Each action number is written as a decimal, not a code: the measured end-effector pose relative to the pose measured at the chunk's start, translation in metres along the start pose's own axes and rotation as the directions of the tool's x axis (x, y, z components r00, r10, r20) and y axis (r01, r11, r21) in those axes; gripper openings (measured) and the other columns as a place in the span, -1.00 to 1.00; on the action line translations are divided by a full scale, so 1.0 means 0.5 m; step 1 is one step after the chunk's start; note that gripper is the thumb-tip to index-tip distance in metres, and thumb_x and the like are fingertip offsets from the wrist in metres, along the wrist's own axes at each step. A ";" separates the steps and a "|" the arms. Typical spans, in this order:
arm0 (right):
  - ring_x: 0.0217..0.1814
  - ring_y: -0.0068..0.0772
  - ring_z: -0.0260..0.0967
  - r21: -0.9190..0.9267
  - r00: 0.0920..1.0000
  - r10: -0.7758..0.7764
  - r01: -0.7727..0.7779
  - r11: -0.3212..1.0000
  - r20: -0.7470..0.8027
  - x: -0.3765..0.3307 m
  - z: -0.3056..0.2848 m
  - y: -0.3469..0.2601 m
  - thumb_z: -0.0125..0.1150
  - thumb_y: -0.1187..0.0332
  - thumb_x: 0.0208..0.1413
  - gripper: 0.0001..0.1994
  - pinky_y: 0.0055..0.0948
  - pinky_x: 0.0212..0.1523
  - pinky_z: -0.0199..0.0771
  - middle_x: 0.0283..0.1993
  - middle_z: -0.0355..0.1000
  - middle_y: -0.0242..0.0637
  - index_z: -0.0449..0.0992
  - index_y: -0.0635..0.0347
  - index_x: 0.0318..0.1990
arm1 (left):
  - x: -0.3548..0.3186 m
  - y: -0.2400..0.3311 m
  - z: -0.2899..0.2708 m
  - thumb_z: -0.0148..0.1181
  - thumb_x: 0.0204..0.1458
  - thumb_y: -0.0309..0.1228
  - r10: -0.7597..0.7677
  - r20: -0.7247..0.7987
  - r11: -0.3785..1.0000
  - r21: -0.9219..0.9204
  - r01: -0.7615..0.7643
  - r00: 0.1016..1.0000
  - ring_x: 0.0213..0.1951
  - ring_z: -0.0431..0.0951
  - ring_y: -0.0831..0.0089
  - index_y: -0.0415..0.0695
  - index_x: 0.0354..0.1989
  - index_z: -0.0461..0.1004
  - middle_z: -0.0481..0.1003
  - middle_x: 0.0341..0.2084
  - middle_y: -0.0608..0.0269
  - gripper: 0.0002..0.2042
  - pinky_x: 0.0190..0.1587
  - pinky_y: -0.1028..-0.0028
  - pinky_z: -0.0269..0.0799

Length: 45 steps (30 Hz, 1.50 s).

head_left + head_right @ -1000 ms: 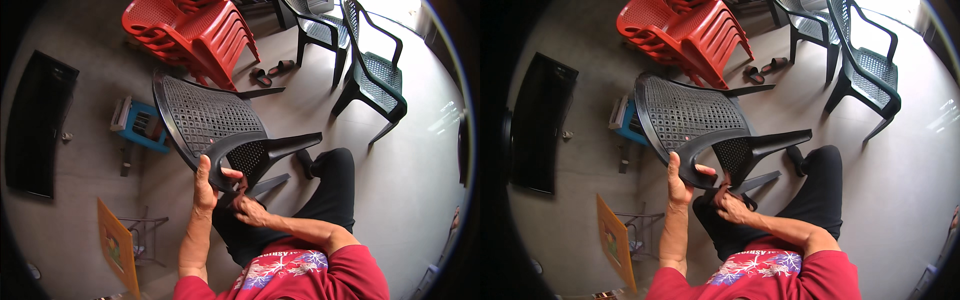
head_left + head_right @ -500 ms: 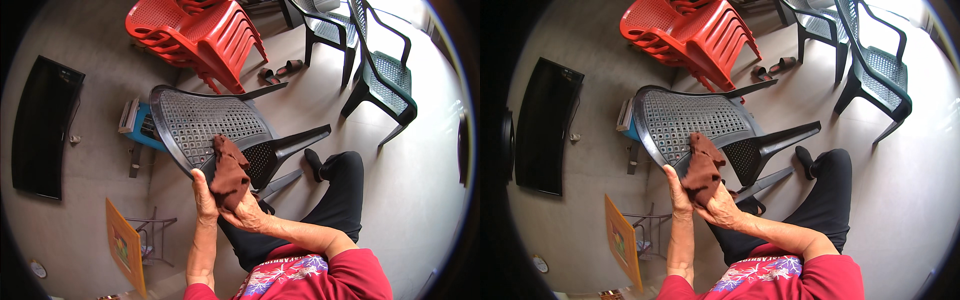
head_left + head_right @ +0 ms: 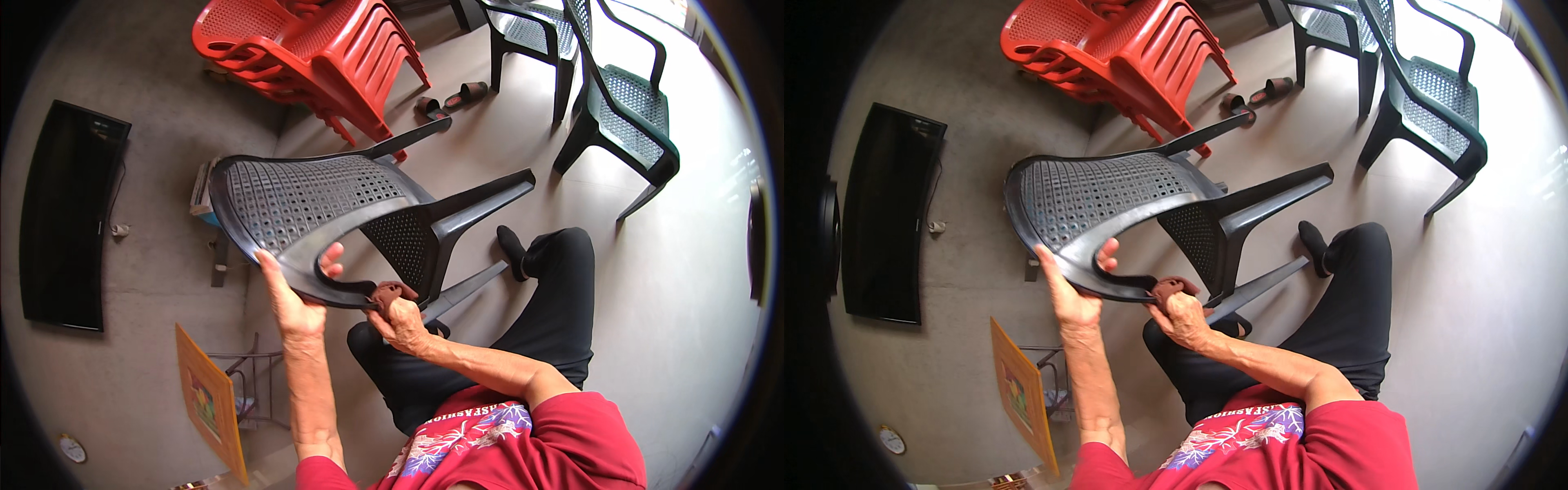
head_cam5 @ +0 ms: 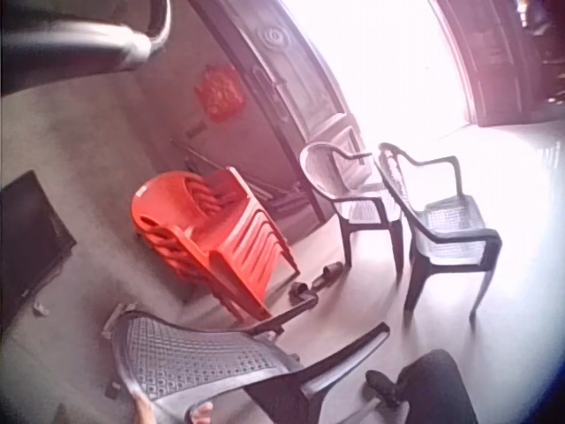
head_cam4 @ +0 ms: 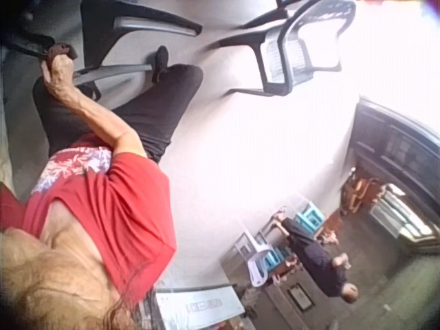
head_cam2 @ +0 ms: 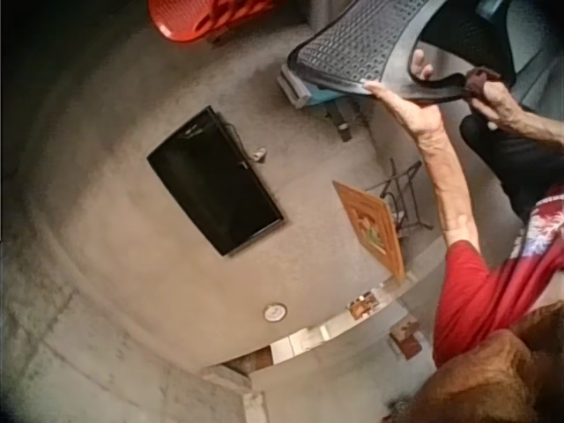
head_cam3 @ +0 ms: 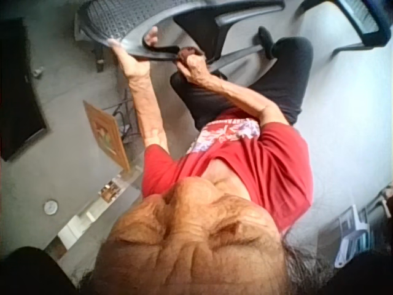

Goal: The person sits on the floor and wipes several plastic chairs with a cloth. They handle a green chair, then a black chair, wiping the seat, backrest, and armrests. The person repositions the chairs and continues wiping different surfaces.

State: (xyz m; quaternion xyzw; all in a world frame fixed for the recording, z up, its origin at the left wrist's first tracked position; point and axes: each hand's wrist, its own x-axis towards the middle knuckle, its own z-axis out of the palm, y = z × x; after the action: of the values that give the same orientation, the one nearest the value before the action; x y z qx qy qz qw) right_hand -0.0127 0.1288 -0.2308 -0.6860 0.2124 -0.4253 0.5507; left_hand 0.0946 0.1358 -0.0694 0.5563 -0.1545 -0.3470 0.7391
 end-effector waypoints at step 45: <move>0.12 -0.19 0.22 -0.834 0.442 0.815 -0.222 0.505 0.375 -0.164 -0.242 0.377 -0.25 -0.05 0.11 -0.58 0.08 -0.01 0.02 0.00 0.39 -0.26 0.57 -0.18 -0.19 | 0.066 0.070 -0.081 -0.17 0.19 -0.04 0.030 -0.015 0.999 -0.009 -0.030 0.999 -0.76 -0.06 0.60 0.03 -0.68 0.13 -0.02 -0.85 0.50 -0.57 -0.55 0.50 0.10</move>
State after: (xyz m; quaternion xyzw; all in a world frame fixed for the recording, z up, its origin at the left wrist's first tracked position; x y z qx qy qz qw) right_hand -0.1230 0.0644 -0.4320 -0.8278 0.3265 0.2162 0.4017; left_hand 0.1550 0.1470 -0.0555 0.5532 -0.1558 -0.3322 0.7479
